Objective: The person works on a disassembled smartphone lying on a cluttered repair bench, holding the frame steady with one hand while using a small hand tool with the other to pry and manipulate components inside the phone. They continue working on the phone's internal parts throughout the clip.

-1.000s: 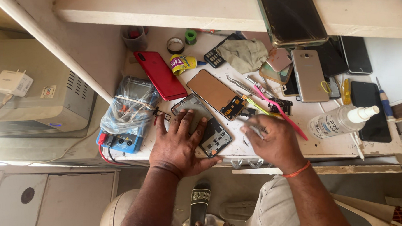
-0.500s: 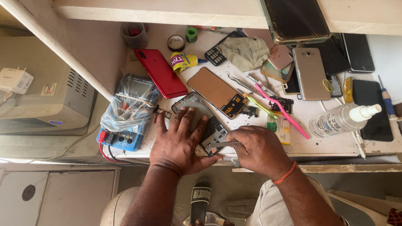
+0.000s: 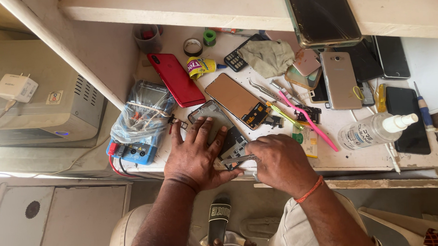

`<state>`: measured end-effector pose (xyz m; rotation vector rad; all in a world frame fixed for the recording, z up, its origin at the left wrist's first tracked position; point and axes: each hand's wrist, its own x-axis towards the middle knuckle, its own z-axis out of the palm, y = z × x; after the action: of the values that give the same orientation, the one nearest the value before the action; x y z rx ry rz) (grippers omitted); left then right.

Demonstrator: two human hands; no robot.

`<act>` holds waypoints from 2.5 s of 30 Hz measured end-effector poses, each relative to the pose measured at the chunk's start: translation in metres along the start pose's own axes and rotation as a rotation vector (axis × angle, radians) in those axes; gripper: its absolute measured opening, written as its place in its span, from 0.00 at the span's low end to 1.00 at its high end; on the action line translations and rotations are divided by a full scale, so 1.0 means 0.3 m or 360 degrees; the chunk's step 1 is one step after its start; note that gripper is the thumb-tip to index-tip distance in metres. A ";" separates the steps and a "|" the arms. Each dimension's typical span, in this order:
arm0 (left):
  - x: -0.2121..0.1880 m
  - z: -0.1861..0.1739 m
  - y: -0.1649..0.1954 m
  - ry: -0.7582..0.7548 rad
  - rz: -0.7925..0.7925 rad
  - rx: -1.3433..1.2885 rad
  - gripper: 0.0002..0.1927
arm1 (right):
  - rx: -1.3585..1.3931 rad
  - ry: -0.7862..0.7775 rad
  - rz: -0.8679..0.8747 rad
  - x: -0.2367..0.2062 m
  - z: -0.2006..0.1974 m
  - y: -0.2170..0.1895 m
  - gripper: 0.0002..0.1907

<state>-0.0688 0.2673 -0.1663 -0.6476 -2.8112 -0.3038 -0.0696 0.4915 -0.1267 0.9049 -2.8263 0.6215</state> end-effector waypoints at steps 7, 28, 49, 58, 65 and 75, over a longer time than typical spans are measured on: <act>-0.012 -0.007 -0.005 0.0011 0.0014 0.0016 0.56 | -0.0082 -0.0025 0.0015 0.019 -0.015 -0.032 0.10; -0.024 -0.034 -0.012 -0.0053 -0.0035 0.0031 0.57 | 0.1528 0.0635 0.0638 -0.058 0.032 0.097 0.28; -0.009 0.035 0.014 -0.0049 -0.0040 0.0028 0.56 | 0.1721 0.0162 0.0665 -0.090 0.057 0.183 0.11; 0.002 0.076 0.011 -0.0028 -0.0014 0.0037 0.56 | 0.1660 0.0267 0.0686 -0.090 0.117 0.232 0.11; -0.003 0.099 0.006 -0.0049 -0.0040 0.0031 0.56 | 0.1537 0.0189 0.0720 -0.085 0.143 0.241 0.08; -0.003 0.097 0.013 -0.0111 -0.0052 0.0044 0.56 | 0.1458 0.0183 0.0708 -0.073 0.144 0.228 0.08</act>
<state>-0.0715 0.2776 -0.1937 -0.6186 -2.8893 -0.2530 -0.0903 0.5360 -0.1947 0.2452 -2.5814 2.0284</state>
